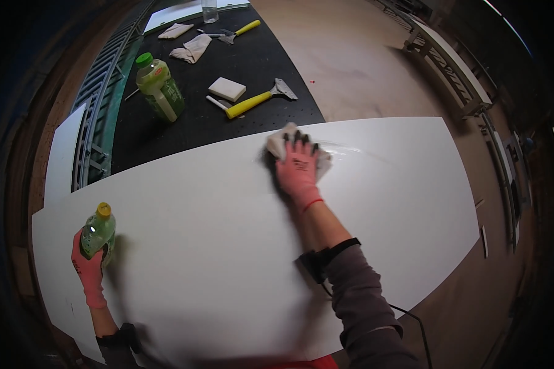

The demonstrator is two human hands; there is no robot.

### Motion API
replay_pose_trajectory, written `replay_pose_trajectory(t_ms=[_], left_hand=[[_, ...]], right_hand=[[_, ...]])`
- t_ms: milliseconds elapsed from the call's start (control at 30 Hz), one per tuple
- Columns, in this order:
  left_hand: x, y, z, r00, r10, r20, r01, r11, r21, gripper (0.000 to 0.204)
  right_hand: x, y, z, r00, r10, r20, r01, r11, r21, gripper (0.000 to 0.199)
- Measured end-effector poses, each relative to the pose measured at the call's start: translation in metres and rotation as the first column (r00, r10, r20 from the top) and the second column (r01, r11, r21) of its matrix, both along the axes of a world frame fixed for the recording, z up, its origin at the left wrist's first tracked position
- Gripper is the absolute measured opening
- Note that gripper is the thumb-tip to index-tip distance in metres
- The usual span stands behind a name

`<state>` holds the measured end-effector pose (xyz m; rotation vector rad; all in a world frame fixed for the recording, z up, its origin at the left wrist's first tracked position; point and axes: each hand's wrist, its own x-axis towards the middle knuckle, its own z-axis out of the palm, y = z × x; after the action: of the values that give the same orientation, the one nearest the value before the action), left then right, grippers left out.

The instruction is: The recorder is cleaning large white furniture boards using a cloth and liquid cleaner in a workshop.

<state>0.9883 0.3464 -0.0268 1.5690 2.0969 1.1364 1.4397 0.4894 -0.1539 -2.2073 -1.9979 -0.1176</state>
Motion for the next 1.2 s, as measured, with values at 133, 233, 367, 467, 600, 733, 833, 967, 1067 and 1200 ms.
replay_pose_trajectory(t_ms=[133, 233, 367, 467, 600, 733, 833, 967, 1067, 1200], left_hand=[[-0.026, -0.031, 0.017, 0.993, 0.109, 0.038, -0.112, 0.988, 0.104, 0.052], [-0.035, -0.040, 0.020, 0.987, 0.150, 0.065, -0.157, 0.978, 0.135, 0.055], [-0.023, -0.028, 0.032, 0.985, 0.142, 0.099, -0.156, 0.977, 0.148, 0.057], [-0.010, -0.005, 0.021, 0.988, 0.050, 0.146, -0.073, 0.985, 0.157, 0.058], [0.031, 0.023, 0.005, 0.985, 0.007, 0.174, -0.028, 0.992, 0.119, 0.059], [0.075, 0.036, -0.010, 0.978, -0.105, 0.182, 0.086, 0.990, 0.111, 0.059], [0.101, 0.045, -0.030, 0.991, -0.123, 0.057, 0.115, 0.986, 0.120, 0.057], [0.136, 0.044, -0.011, 0.973, -0.204, 0.105, 0.197, 0.978, 0.069, 0.057], [0.168, 0.048, 0.009, 0.954, -0.272, 0.124, 0.262, 0.960, 0.096, 0.058], [0.218, 0.063, 0.021, 0.936, -0.308, 0.171, 0.289, 0.949, 0.130, 0.061]], right_hand=[[-0.252, -0.017, 0.029, 0.741, 0.573, -0.351, -0.600, 0.799, 0.039, 0.062], [-0.367, -0.062, 0.030, 0.476, 0.791, -0.383, -0.864, 0.502, -0.037, 0.065], [-0.393, -0.091, 0.032, 0.220, 0.876, -0.430, -0.975, 0.212, -0.067, 0.066], [-0.305, -0.040, 0.027, 0.420, 0.811, -0.407, -0.897, 0.438, -0.052, 0.064], [-0.066, 0.035, 0.013, 0.887, 0.416, -0.202, -0.418, 0.908, 0.038, 0.059], [0.211, 0.036, -0.002, 0.973, -0.229, 0.012, 0.229, 0.972, -0.052, 0.056], [0.389, 0.005, -0.001, 0.708, -0.699, 0.103, 0.705, 0.706, -0.059, 0.057], [0.424, -0.003, -0.005, 0.661, -0.750, 0.028, 0.750, 0.661, -0.022, 0.054], [0.326, 0.037, 0.000, 0.934, -0.356, 0.020, 0.356, 0.934, 0.015, 0.053], [0.105, 0.028, 0.003, 0.923, 0.357, -0.141, -0.354, 0.934, 0.050, 0.061]])
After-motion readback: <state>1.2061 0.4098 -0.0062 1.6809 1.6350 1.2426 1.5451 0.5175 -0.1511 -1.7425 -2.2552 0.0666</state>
